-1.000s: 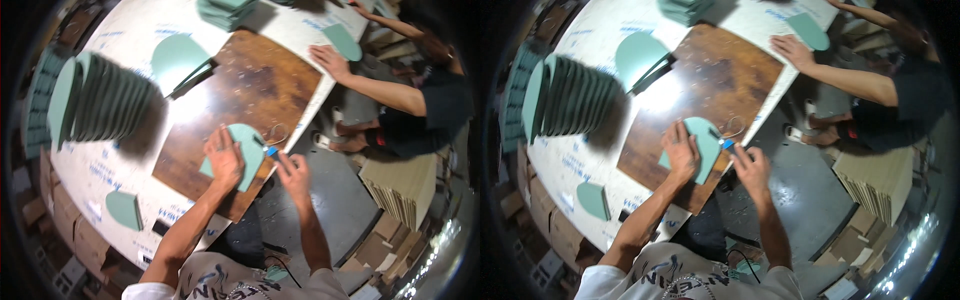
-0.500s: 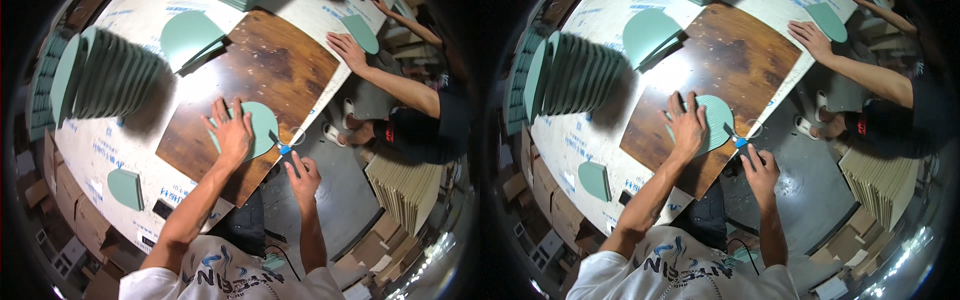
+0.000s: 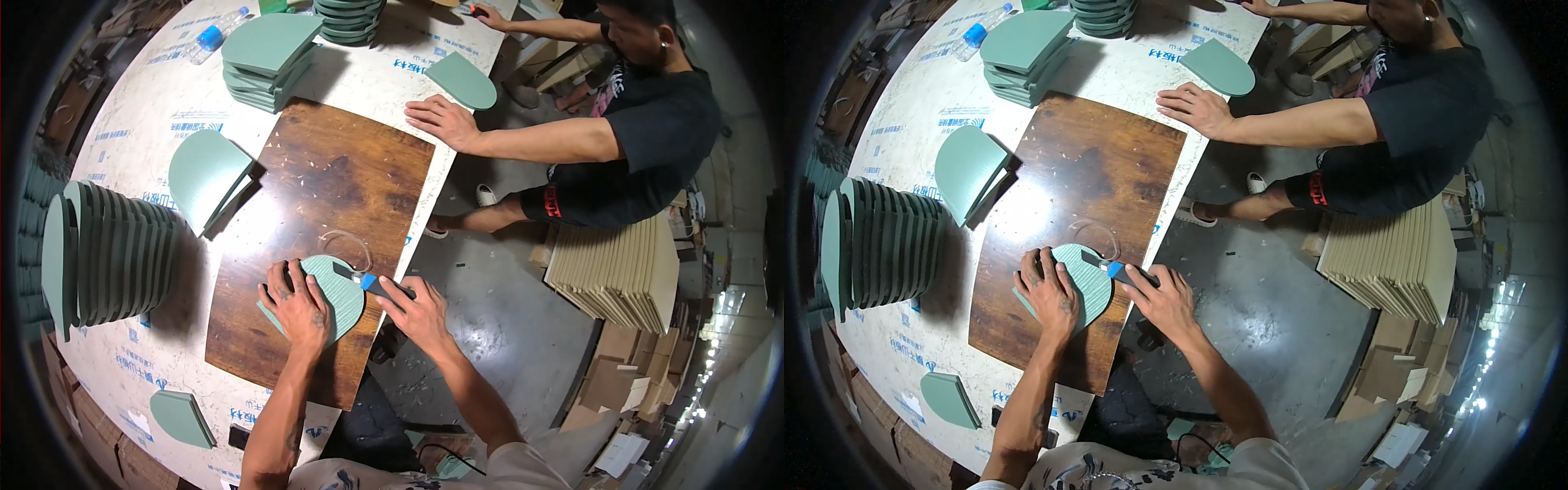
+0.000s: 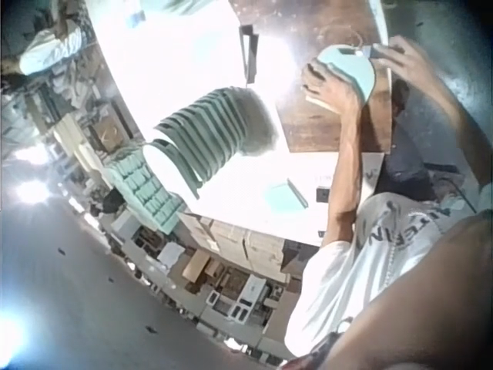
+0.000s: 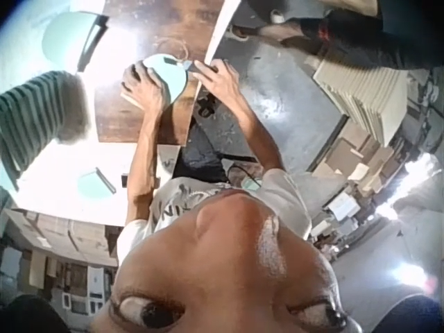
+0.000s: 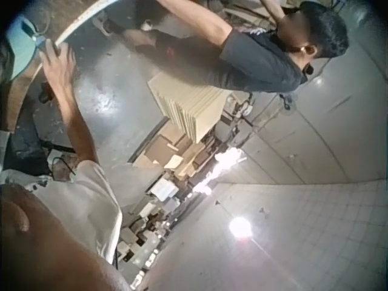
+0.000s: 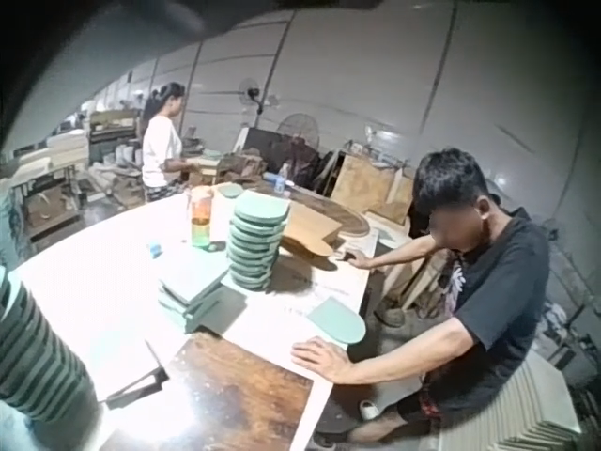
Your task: The person uses a utility knife to trim the edges of light green foam pieces on a wooden workbench. They repeatedly pick up a foam piece, cut along its curved edge, and stack the finished item. The person works alongside another individual who performs the same task.
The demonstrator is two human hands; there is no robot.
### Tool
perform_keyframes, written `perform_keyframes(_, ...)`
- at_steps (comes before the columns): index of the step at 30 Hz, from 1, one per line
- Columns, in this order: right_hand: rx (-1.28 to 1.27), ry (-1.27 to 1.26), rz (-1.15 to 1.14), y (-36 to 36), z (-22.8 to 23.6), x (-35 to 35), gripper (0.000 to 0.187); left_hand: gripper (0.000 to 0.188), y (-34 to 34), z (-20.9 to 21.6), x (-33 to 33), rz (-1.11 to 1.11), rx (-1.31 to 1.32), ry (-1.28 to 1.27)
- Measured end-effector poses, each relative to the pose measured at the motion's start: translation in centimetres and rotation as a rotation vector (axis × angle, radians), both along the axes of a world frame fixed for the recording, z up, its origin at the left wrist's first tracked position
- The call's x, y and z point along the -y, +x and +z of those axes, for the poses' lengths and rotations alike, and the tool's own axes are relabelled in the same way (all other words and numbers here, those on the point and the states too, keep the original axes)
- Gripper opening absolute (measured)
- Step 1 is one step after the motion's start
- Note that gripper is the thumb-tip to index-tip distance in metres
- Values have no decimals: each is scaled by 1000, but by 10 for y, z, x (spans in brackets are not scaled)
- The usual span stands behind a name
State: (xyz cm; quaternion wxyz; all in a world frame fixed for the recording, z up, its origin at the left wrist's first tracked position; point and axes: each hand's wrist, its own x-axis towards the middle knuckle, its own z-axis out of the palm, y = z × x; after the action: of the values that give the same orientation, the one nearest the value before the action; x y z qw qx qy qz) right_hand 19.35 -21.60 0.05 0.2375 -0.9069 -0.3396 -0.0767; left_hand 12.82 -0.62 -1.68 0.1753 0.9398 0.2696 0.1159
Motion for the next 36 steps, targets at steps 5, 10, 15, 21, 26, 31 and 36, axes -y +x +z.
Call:
perform_keyframes(5,-61,35,-64,-19,-2,1,35,35,3,11,-24,-179,171,-173)
perform_keyframes(10,-186,27,-158,-85,2,33,35,34,2,11,-33,-406,56,43)
perform_keyframes(15,-145,29,-159,-86,7,28,39,32,-15,-3,-6,-69,21,17)
perform_keyframes(21,-91,-6,-107,-64,-4,23,41,31,-13,-1,-10,-130,87,-6)
perform_keyframes(26,-52,7,-125,-38,-15,7,41,30,-12,1,-13,-143,91,6)
perform_keyframes(31,-105,54,-81,-26,-17,11,40,29,-7,0,-20,-231,134,-5)
perform_keyframes(36,-166,3,-99,-84,-10,48,44,44,7,0,-42,-515,139,-120)
